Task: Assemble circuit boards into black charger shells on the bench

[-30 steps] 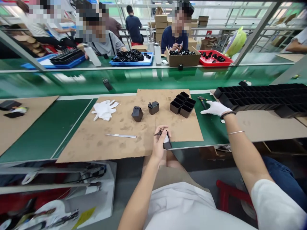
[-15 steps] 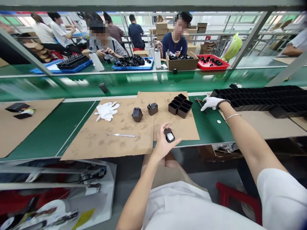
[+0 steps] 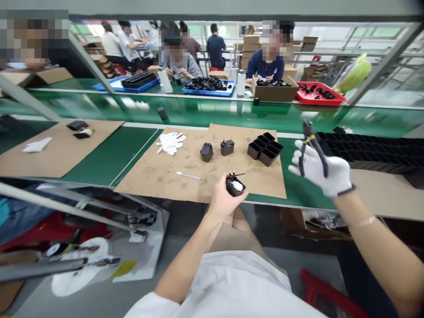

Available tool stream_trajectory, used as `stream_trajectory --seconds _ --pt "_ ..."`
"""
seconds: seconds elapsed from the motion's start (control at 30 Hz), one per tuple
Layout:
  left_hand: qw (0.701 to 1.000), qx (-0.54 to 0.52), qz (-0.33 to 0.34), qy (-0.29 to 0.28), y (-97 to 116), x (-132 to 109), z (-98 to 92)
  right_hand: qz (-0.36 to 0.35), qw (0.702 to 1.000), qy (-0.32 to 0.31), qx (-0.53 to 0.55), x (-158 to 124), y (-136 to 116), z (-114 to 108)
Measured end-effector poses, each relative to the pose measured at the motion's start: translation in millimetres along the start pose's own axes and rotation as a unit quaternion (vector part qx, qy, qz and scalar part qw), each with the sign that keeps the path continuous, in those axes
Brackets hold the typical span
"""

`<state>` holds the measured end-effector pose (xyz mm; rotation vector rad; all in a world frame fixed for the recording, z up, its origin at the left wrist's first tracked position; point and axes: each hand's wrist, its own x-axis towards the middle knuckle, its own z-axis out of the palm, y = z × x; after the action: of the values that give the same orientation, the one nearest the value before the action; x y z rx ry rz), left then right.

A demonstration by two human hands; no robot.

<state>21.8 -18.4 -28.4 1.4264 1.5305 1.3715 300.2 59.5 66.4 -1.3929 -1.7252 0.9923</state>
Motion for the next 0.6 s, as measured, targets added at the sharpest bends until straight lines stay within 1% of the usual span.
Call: stream_trajectory --seconds 0.03,0.07,0.1,0.13,0.17,0.2,0.23,0.27,0.3,0.33,0.37,0.4,0.43,0.47,0.5,0.53,0.57,0.6 --pt "1.000 0.014 0.009 0.011 7 -3 -5.0 0.003 0.997 -0.045 0.069 -21 -2 15" --pt "0.999 0.028 0.021 0.020 13 -5 -9.8 0.055 0.958 -0.126 0.250 -43 -3 32" --pt "0.998 0.041 0.032 0.029 18 -7 -14.2 0.122 0.882 -0.210 0.404 -64 -2 50" --pt "0.997 0.054 0.041 0.037 22 -9 -18.1 0.177 0.787 -0.294 0.512 -85 -1 68" --pt "0.996 0.068 0.045 0.045 26 -10 -21.7 0.233 0.699 -0.357 0.574 -103 1 86" --pt "0.994 0.083 0.045 0.049 28 -11 -24.8 0.274 0.623 -0.400 0.614 -118 4 102" --pt "0.993 0.100 0.040 0.052 29 -11 -27.5 0.298 0.565 -0.419 0.645 -130 6 117" --pt "0.991 0.118 0.035 0.056 29 -11 -29.7 0.313 0.525 -0.426 0.667 -139 9 129" --pt "0.988 0.136 0.033 0.060 28 -11 -31.5 0.316 0.501 -0.423 0.685 -146 11 138" --pt "0.985 0.154 0.034 0.065 27 -11 -33.0 0.310 0.493 -0.415 0.699 -149 12 145" --pt "0.982 0.169 0.039 0.070 26 -11 -34.1 0.298 0.497 -0.406 0.706 -150 13 148" --pt "0.979 0.182 0.046 0.075 25 -11 -35.0 0.279 0.516 -0.398 0.705 -148 12 148" --pt "0.976 0.193 0.053 0.079 24 -11 -35.8 0.254 0.552 -0.390 0.691 -145 10 146" --pt "0.974 0.203 0.059 0.080 23 -11 -36.7 0.224 0.609 -0.385 0.656 -140 7 142" --pt "0.972 0.211 0.065 0.080 23 -11 -37.7 0.186 0.685 -0.381 0.593 -133 2 136" --pt "0.970 0.219 0.073 0.080 24 -12 -39.0 0.141 0.773 -0.368 0.497 -126 -2 129" --pt "0.967 0.226 0.083 0.078 26 -13 -40.7 0.090 0.859 -0.338 0.373 -118 -7 122" --pt "0.965 0.232 0.097 0.075 28 -13 -42.6 0.035 0.927 -0.294 0.232 -110 -12 116"
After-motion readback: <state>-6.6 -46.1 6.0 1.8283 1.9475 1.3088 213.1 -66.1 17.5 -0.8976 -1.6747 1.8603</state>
